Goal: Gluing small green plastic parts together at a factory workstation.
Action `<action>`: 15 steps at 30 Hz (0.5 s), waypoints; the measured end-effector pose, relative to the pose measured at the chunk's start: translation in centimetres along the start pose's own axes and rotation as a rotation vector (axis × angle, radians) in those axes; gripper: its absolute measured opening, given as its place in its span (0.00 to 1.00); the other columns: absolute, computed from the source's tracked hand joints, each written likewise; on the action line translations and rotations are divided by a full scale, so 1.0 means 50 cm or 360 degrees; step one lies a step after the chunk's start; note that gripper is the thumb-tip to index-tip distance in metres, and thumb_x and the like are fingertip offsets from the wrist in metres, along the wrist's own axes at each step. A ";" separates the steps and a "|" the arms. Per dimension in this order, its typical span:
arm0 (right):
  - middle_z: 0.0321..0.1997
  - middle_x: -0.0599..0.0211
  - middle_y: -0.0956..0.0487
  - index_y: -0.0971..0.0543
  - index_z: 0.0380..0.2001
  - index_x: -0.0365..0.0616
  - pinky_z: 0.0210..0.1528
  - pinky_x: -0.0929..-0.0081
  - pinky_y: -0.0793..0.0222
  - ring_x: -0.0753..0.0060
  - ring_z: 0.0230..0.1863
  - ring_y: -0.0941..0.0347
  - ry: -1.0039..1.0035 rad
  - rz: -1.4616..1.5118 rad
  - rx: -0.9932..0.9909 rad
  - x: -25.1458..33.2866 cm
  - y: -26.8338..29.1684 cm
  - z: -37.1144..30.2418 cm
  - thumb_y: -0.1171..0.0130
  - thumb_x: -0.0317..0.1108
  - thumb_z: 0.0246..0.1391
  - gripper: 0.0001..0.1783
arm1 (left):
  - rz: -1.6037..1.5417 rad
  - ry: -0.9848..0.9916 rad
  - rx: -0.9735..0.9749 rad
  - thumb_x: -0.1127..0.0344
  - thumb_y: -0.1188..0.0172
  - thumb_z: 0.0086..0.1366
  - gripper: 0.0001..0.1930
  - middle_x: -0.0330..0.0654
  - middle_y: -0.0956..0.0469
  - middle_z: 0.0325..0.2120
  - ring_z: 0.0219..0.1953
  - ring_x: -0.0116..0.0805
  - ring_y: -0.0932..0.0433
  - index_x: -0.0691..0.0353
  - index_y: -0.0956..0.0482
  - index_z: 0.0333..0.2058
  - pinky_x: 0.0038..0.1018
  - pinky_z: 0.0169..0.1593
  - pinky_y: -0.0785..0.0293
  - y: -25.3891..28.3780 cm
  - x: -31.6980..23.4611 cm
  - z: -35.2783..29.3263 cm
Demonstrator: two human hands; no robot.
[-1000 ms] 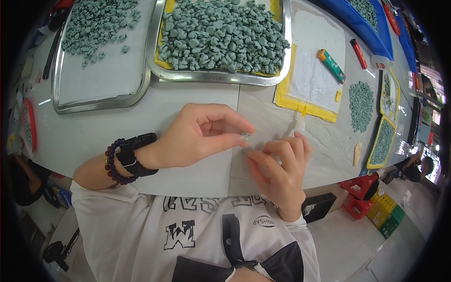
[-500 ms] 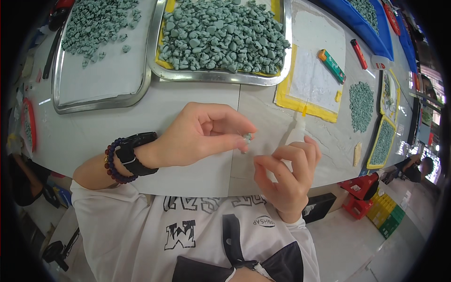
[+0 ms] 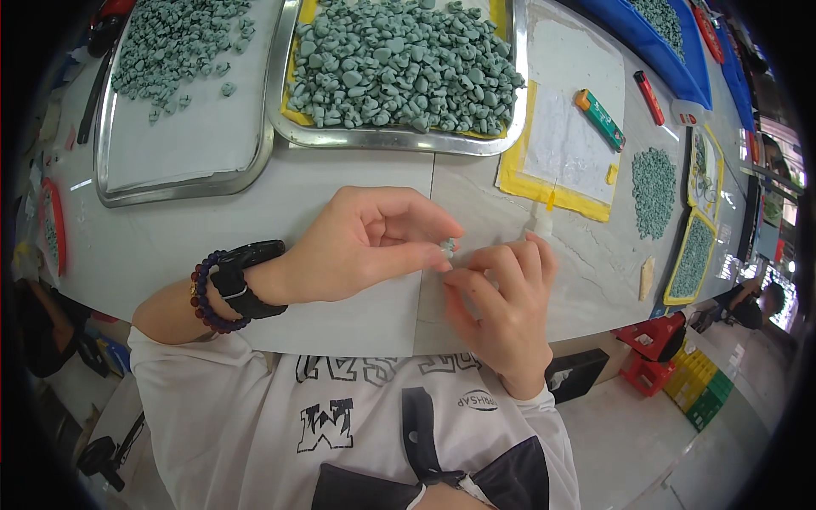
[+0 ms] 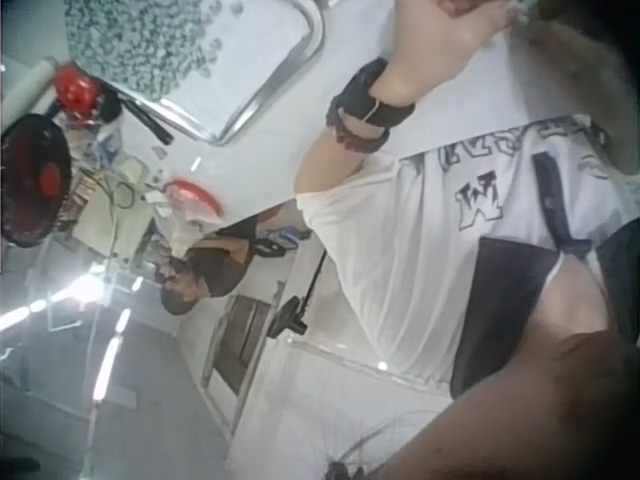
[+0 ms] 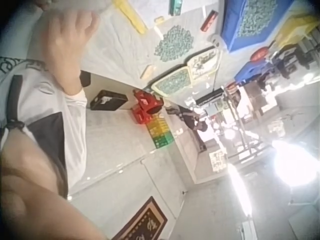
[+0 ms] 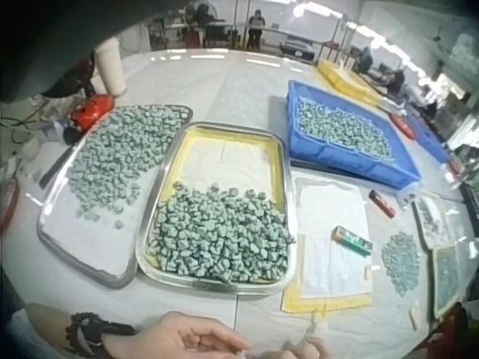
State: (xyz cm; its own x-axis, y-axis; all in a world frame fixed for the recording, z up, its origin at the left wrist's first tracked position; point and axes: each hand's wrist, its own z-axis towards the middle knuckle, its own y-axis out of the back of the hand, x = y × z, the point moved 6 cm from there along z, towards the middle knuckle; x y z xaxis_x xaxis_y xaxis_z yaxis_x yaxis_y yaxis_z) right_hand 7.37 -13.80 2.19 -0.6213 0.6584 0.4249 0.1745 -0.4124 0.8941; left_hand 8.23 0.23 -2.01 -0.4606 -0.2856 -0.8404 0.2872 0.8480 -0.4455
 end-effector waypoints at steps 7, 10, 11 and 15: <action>0.29 0.76 0.31 0.24 0.21 0.49 0.55 0.57 0.47 0.70 0.33 0.35 0.0030 0.0008 -0.0148 0.008 0.022 -0.005 0.36 0.27 0.28 0.11 | -0.0022 0.0031 0.0008 0.82 0.47 0.58 0.12 0.47 0.23 0.38 0.39 0.33 0.21 0.71 0.28 0.42 0.25 0.44 0.24 0.000 0.000 -0.001; 0.27 0.76 0.31 0.22 0.22 0.50 0.55 0.58 0.46 0.71 0.31 0.35 0.0010 0.0058 -0.0362 0.014 0.057 -0.005 0.35 0.27 0.26 0.12 | -0.0098 0.0118 0.0044 0.82 0.47 0.58 0.12 0.48 0.22 0.37 0.39 0.33 0.21 0.71 0.27 0.43 0.25 0.44 0.24 -0.001 -0.001 -0.002; 0.27 0.77 0.31 0.22 0.22 0.51 0.55 0.58 0.46 0.71 0.30 0.35 0.0023 0.0053 -0.0457 0.013 0.064 -0.001 0.35 0.27 0.25 0.13 | -0.0097 0.0118 0.0047 0.82 0.47 0.58 0.12 0.48 0.22 0.37 0.39 0.33 0.21 0.71 0.27 0.43 0.25 0.44 0.24 -0.001 -0.002 -0.002; 0.26 0.76 0.31 0.21 0.23 0.51 0.54 0.57 0.44 0.71 0.29 0.35 0.0036 0.0029 -0.0664 0.014 0.073 0.009 0.34 0.24 0.22 0.15 | -0.0106 0.0143 0.0067 0.82 0.47 0.58 0.13 0.48 0.22 0.36 0.39 0.33 0.21 0.71 0.27 0.43 0.26 0.44 0.23 -0.003 -0.005 -0.003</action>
State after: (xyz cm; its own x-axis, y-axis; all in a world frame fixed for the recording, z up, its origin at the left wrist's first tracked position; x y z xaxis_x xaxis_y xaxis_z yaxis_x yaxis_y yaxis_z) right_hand 7.90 -14.58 5.80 -0.6382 0.6368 0.4326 -0.1363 -0.6465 0.7506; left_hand 8.15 0.23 -1.70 -0.5528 -0.2975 -0.7784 0.2878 0.8085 -0.5134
